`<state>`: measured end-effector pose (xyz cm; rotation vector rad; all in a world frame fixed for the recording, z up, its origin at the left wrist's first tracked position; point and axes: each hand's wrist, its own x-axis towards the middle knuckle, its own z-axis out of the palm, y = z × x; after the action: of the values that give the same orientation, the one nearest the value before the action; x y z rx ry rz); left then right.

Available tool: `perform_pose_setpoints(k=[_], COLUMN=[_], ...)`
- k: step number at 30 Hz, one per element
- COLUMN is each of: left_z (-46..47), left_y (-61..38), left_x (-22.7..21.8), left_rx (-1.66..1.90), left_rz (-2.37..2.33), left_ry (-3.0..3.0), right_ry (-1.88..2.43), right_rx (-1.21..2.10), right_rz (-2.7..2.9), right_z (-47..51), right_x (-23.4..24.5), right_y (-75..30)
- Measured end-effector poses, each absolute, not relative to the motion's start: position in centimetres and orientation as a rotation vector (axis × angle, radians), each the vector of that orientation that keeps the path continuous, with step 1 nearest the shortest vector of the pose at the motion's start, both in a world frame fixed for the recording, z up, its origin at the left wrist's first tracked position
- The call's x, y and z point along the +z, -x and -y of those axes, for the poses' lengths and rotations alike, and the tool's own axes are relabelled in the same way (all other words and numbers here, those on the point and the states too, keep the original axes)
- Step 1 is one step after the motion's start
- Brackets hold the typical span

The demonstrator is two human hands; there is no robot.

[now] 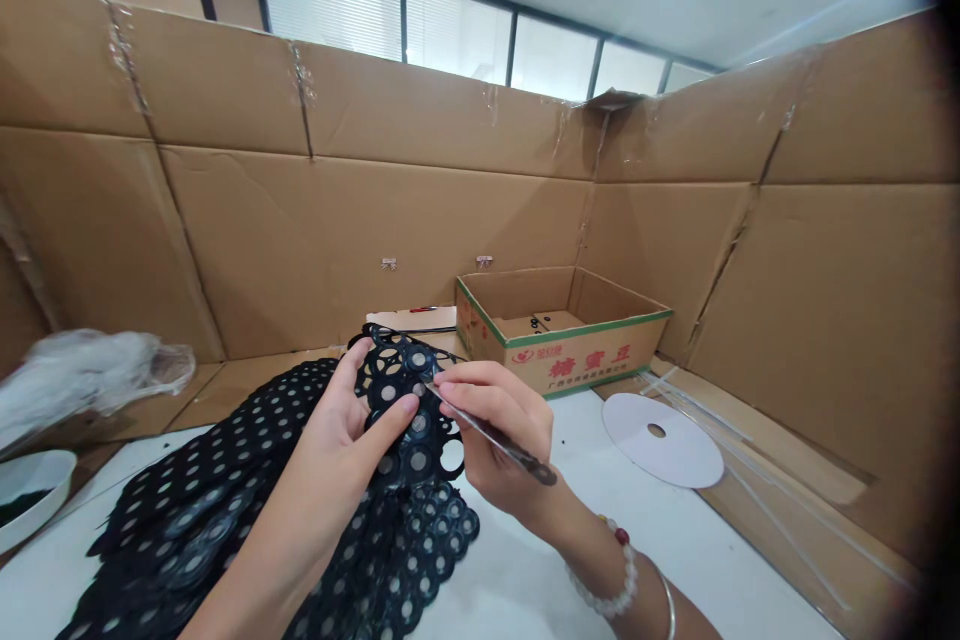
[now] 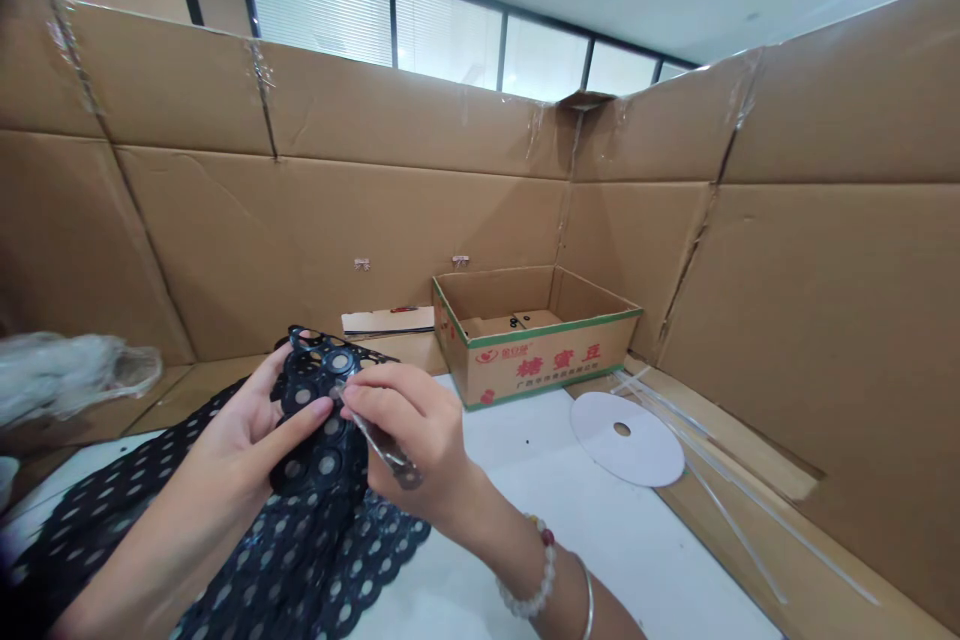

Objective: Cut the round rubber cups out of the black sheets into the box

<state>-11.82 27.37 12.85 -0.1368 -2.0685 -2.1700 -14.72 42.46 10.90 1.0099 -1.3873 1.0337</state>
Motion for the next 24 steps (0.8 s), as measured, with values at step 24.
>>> perform_pose_setpoints(k=[24], left_z=[-28.7], left_y=[9.7], left_x=[13.0], left_rx=[-1.581], left_rz=[2.225], left_ry=[0.338], right_ry=[-0.868], right_rx=[0.804], right_rz=[1.378], right_z=[-41.5], right_x=[9.7], right_y=[15.4])
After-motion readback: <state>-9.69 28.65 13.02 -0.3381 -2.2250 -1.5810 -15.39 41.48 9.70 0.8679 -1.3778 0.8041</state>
